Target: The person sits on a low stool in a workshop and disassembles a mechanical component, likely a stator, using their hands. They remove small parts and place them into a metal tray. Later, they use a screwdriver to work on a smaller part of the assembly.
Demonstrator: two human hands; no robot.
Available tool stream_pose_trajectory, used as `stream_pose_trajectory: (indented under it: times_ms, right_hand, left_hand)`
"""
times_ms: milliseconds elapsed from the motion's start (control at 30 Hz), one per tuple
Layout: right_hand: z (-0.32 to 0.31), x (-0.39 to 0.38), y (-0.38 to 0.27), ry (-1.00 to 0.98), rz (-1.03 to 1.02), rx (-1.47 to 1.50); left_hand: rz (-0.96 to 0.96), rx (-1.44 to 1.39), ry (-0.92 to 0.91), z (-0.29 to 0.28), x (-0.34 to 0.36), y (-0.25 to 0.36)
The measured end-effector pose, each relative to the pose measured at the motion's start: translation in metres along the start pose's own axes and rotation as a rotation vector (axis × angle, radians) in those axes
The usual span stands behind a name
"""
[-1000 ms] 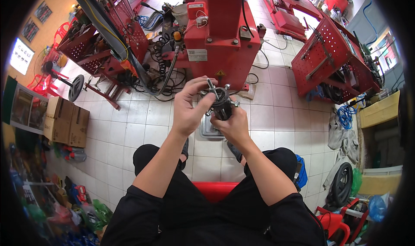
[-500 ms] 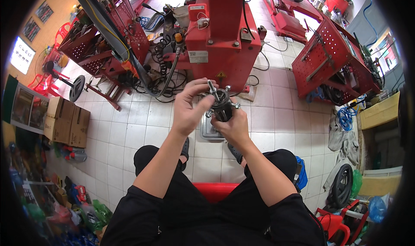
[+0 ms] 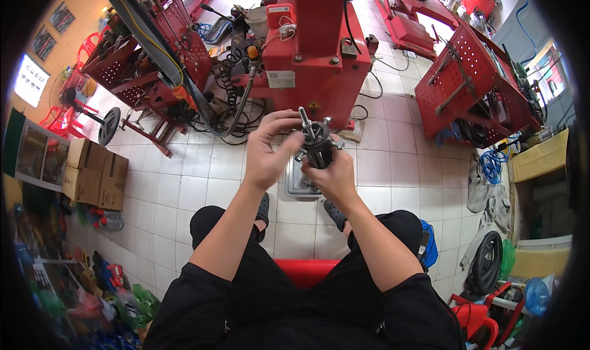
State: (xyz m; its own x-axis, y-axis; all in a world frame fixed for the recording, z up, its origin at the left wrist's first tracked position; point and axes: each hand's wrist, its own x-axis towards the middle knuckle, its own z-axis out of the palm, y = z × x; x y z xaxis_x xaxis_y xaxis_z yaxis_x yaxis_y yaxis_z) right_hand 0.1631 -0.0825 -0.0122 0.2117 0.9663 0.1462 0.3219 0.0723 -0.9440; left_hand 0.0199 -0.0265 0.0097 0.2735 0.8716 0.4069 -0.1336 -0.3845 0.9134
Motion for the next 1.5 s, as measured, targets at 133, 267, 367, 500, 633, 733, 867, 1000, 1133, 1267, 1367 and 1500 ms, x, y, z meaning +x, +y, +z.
stream_pose_trajectory:
  times_ms: [133,267,367,500,633,733,867,1000,1133,1267,1367,1500]
  right_hand:
    - [0.001,-0.003,0.002,0.007,-0.036,-0.041]
    - [0.004,-0.004,0.005,0.021,-0.056,-0.022]
    - [0.004,-0.003,0.000,0.003,-0.063,0.041]
    - [0.000,-0.003,-0.001,0.027,-0.071,-0.018]
    - [0.001,-0.004,-0.001,0.006,-0.041,-0.023]
    - [0.002,-0.007,-0.001,-0.019,-0.061,-0.069]
    - [0.005,-0.004,0.000,-0.003,-0.050,0.063]
    - [0.000,-0.002,-0.002,0.031,-0.091,0.010]
    - [0.001,-0.004,-0.002,0.010,-0.033,-0.039]
    - [0.003,-0.007,-0.001,0.002,-0.070,-0.051]
    - [0.005,-0.008,-0.002,0.002,-0.037,0.080]
    - [0.002,-0.005,-0.004,0.015,-0.085,0.033]
  left_hand:
    - [0.069,0.041,-0.069,0.006,-0.003,0.004]
    - [-0.181,-0.192,0.112,-0.007,0.003,-0.014]
    - [-0.221,-0.138,0.351,-0.032,0.010,-0.035]
    - [0.039,-0.018,0.057,-0.008,0.003,-0.003]
    - [0.065,0.067,-0.045,0.014,-0.006,0.013]
    - [-0.087,-0.100,-0.015,0.004,-0.003,-0.001]
    - [-0.265,-0.298,0.263,-0.022,0.007,-0.024]
    - [-0.112,-0.206,0.141,-0.011,0.005,-0.005]
    - [0.026,0.042,-0.021,0.005,-0.002,0.008]
    - [-0.113,-0.196,0.067,-0.010,0.006,-0.006]
    - [-0.162,-0.255,0.257,-0.027,0.013,-0.019]
    - [-0.057,-0.056,0.086,-0.020,0.006,-0.007]
